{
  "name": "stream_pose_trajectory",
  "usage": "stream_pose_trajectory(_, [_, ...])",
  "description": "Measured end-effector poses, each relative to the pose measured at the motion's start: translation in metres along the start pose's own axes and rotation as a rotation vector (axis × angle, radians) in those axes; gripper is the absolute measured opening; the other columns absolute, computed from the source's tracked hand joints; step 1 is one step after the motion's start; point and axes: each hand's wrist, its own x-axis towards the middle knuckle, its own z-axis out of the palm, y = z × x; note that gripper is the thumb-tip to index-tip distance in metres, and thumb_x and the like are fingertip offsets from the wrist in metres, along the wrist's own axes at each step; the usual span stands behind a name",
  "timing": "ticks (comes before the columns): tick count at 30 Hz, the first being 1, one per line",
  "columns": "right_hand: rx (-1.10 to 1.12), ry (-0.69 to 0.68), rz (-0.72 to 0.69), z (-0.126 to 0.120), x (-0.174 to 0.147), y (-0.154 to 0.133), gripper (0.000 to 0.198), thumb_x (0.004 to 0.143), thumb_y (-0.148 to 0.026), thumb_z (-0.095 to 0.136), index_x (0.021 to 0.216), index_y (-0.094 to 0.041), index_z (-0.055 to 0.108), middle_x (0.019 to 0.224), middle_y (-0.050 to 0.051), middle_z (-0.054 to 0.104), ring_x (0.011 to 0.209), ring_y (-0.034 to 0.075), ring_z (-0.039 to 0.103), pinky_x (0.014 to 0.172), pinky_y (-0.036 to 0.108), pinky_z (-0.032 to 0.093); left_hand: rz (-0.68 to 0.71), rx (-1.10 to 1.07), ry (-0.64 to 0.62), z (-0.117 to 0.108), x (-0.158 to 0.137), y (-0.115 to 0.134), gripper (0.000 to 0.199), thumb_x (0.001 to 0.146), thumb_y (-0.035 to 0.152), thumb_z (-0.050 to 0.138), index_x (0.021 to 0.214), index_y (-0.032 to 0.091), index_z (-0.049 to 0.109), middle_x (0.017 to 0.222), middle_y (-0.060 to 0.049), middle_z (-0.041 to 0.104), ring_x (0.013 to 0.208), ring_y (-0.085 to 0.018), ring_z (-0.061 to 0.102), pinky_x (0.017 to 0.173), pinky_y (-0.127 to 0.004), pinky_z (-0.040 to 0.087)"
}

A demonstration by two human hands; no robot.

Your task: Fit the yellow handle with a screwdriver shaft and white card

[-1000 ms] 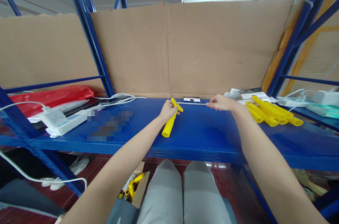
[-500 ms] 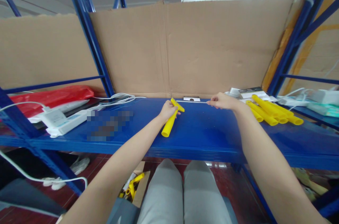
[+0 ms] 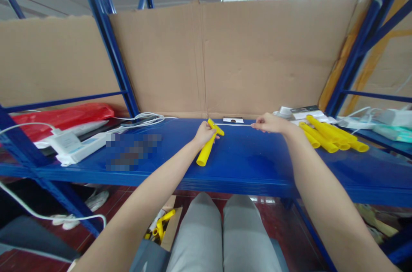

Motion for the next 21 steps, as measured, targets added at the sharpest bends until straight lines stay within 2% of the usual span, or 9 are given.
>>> stream_pose_trajectory(21, [0.004, -0.017, 0.012, -0.0002, -0.0021, -0.002, 0.033, 0.083, -0.041, 0.055, 0.06, -0.018, 0.058, 0.055, 0.003, 0.06, 0.053, 0.014, 0.056, 0.053, 0.024, 0.04, 0.003, -0.017, -0.002, -0.0004, -0.0002, 0.0001, 0.023, 0.085, 0.001, 0.049, 0.104, 0.014, 0.043, 0.08, -0.007, 0.073, 0.048, -0.01, 0.062, 0.043, -0.019, 0.042])
